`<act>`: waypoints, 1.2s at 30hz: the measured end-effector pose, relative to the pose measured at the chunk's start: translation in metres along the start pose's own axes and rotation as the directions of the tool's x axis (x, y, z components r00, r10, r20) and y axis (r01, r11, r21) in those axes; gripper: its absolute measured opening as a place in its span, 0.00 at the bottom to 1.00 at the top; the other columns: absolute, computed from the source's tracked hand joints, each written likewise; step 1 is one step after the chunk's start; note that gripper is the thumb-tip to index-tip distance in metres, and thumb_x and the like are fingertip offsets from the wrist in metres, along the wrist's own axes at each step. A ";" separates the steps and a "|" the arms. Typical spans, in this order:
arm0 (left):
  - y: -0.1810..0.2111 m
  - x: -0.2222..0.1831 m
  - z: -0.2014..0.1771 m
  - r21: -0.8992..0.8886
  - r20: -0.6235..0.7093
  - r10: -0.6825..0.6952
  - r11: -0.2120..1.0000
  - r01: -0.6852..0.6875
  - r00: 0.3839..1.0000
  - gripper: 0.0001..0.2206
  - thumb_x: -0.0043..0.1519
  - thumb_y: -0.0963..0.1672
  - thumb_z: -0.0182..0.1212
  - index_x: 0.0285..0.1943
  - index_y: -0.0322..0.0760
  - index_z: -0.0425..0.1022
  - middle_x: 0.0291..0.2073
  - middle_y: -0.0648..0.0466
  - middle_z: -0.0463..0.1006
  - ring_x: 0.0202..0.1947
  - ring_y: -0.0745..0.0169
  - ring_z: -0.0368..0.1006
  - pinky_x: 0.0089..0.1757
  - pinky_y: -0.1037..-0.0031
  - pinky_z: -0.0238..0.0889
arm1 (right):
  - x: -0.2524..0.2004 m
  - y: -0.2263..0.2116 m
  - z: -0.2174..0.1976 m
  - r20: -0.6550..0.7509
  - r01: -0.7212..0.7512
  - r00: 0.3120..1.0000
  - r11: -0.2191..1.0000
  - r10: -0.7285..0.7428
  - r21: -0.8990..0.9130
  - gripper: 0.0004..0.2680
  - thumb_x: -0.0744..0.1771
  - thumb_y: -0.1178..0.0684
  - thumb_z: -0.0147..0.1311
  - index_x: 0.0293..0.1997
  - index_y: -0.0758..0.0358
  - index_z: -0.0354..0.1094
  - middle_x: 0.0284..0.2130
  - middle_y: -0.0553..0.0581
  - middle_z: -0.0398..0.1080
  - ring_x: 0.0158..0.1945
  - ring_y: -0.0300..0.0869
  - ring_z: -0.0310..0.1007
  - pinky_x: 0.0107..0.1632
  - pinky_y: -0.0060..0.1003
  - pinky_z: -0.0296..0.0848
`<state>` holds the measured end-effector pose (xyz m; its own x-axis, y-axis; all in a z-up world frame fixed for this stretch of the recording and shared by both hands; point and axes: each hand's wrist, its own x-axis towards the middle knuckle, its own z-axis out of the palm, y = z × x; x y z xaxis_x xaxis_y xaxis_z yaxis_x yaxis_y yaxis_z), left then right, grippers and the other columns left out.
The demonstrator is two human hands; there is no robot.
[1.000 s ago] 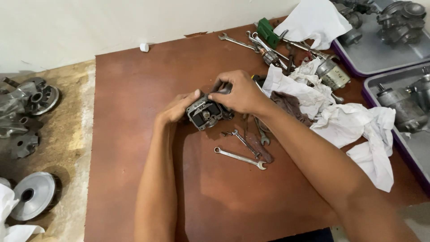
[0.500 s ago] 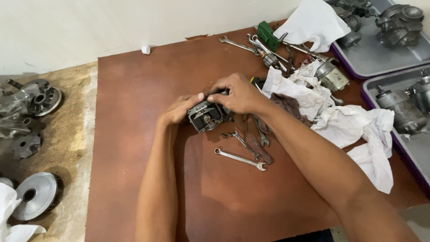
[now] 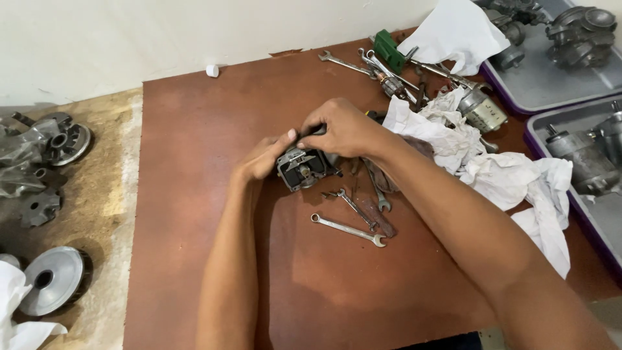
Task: Assembling a carburetor by fitting the housing halves together and preparing to secure them with screws.
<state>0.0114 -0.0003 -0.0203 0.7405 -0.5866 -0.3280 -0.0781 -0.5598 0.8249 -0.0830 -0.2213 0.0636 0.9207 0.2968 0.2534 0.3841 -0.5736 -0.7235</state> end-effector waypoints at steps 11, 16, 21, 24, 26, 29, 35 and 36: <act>0.034 -0.017 0.000 0.078 -0.009 -0.042 0.996 0.042 0.999 0.42 0.62 0.67 0.37 0.60 0.33 0.77 0.59 0.34 0.74 0.66 0.33 0.63 0.64 0.50 0.53 | 0.005 -0.026 -0.017 0.119 0.173 0.981 0.970 -0.154 -0.173 0.02 0.62 0.57 0.66 0.33 0.56 0.80 0.31 0.55 0.81 0.38 0.54 0.81 0.39 0.48 0.77; 0.043 -0.024 0.002 0.096 0.002 -0.037 0.995 0.037 0.999 0.41 0.62 0.66 0.37 0.60 0.32 0.77 0.60 0.33 0.73 0.67 0.32 0.62 0.64 0.50 0.54 | 0.001 -0.038 -0.023 0.184 0.266 0.957 0.927 -0.223 -0.262 0.01 0.62 0.60 0.64 0.33 0.61 0.77 0.31 0.61 0.80 0.40 0.60 0.78 0.39 0.54 0.77; 0.044 -0.027 0.004 0.132 -0.019 -0.034 0.991 0.036 0.999 0.40 0.62 0.66 0.37 0.58 0.33 0.78 0.58 0.35 0.75 0.65 0.33 0.65 0.63 0.50 0.57 | 0.002 -0.040 -0.018 0.232 0.398 0.917 0.796 -0.325 -0.457 0.03 0.64 0.53 0.64 0.33 0.57 0.75 0.29 0.57 0.78 0.36 0.57 0.79 0.38 0.51 0.77; 0.047 -0.029 0.006 0.103 -0.021 -0.050 0.993 0.052 0.999 0.39 0.60 0.65 0.40 0.57 0.34 0.79 0.58 0.36 0.75 0.65 0.35 0.65 0.63 0.49 0.56 | 0.003 -0.026 -0.013 0.262 0.387 0.920 0.771 -0.291 -0.505 0.02 0.66 0.53 0.61 0.34 0.54 0.73 0.28 0.53 0.77 0.37 0.53 0.79 0.39 0.47 0.78; 0.053 -0.032 0.006 0.125 -0.016 -0.047 0.991 0.048 0.999 0.39 0.59 0.66 0.41 0.57 0.35 0.79 0.57 0.37 0.76 0.64 0.36 0.66 0.62 0.49 0.57 | 0.000 -0.025 -0.014 0.284 0.369 0.924 0.788 -0.255 -0.493 0.02 0.66 0.55 0.59 0.34 0.55 0.73 0.28 0.53 0.76 0.37 0.53 0.79 0.38 0.47 0.78; 0.061 -0.037 0.008 0.154 -0.022 -0.041 0.987 0.044 0.999 0.36 0.59 0.63 0.43 0.56 0.35 0.80 0.56 0.37 0.77 0.63 0.36 0.67 0.62 0.50 0.58 | -0.004 -0.034 -0.015 0.318 0.363 0.921 0.796 -0.227 -0.484 0.01 0.66 0.57 0.59 0.34 0.58 0.73 0.28 0.55 0.76 0.37 0.55 0.79 0.38 0.48 0.78; 0.052 -0.030 0.010 0.232 -0.037 -0.062 0.970 0.069 0.997 0.33 0.57 0.62 0.44 0.57 0.42 0.79 0.57 0.43 0.78 0.63 0.39 0.68 0.61 0.52 0.60 | -0.015 -0.020 -0.006 0.287 0.416 0.908 0.742 -0.306 -0.526 0.03 0.65 0.52 0.58 0.35 0.55 0.68 0.29 0.53 0.71 0.39 0.53 0.76 0.37 0.48 0.77; 0.053 -0.030 0.011 0.240 -0.037 -0.050 0.969 0.057 0.998 0.33 0.58 0.62 0.43 0.58 0.41 0.79 0.57 0.43 0.78 0.63 0.39 0.68 0.61 0.52 0.59 | -0.018 -0.017 -0.005 0.275 0.425 0.905 0.716 -0.324 -0.554 0.04 0.66 0.51 0.57 0.36 0.53 0.68 0.30 0.51 0.70 0.41 0.51 0.76 0.38 0.46 0.77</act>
<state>-0.0220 -0.0187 0.0280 0.7677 -0.5358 -0.3515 -0.1933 -0.7166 0.6702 -0.1059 -0.2203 0.0745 0.6897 0.6647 0.2872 0.7045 -0.7076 -0.0542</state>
